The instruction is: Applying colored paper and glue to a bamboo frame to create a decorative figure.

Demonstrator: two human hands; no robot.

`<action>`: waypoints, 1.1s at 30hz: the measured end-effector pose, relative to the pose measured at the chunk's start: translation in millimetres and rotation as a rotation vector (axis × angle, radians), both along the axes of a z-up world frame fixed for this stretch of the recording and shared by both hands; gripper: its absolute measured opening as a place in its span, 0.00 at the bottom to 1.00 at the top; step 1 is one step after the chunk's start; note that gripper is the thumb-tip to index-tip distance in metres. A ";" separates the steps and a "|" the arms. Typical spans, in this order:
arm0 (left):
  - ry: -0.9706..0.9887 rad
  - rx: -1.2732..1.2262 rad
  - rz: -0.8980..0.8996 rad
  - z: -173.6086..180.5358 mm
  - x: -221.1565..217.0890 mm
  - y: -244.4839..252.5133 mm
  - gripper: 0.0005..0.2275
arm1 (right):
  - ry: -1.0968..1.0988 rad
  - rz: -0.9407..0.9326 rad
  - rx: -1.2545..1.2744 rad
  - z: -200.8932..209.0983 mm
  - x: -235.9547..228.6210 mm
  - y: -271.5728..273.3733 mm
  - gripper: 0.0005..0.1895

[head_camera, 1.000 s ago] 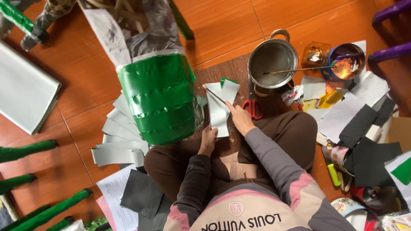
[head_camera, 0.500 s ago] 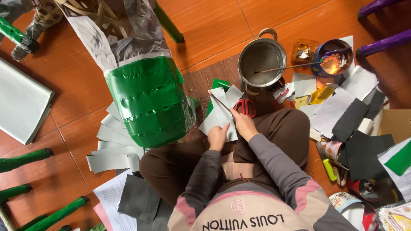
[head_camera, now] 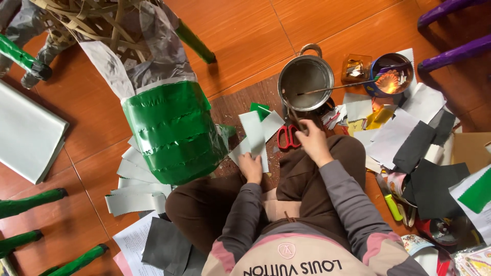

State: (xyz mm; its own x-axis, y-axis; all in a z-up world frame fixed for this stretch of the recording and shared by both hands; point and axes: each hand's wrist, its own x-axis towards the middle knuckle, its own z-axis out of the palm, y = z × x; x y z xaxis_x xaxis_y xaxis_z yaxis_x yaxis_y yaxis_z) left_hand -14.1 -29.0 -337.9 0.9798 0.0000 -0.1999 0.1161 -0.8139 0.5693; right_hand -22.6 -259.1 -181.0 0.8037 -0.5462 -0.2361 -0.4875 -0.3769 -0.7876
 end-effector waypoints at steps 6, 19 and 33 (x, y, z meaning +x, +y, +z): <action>0.505 -0.685 0.130 23.5 16.7 29.5 0.19 | -0.054 -0.203 1.029 -69.1 -2.6 -2.3 0.16; 0.825 -1.255 0.261 17.6 6.9 48.5 0.17 | -0.050 0.522 -0.182 -30.5 -2.0 74.8 0.21; 0.959 -1.382 0.385 -16.6 -4.4 47.3 0.16 | 0.135 0.625 -0.362 -51.9 -25.6 96.1 0.32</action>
State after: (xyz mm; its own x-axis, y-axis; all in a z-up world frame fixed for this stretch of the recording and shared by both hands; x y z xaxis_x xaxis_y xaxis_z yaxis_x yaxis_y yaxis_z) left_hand -18.4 18.3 -354.5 0.5059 -0.4739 -0.7208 0.8606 0.3336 0.3848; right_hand -48.2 -163.0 -232.9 0.9673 -0.0582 -0.2467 -0.1807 -0.8411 -0.5097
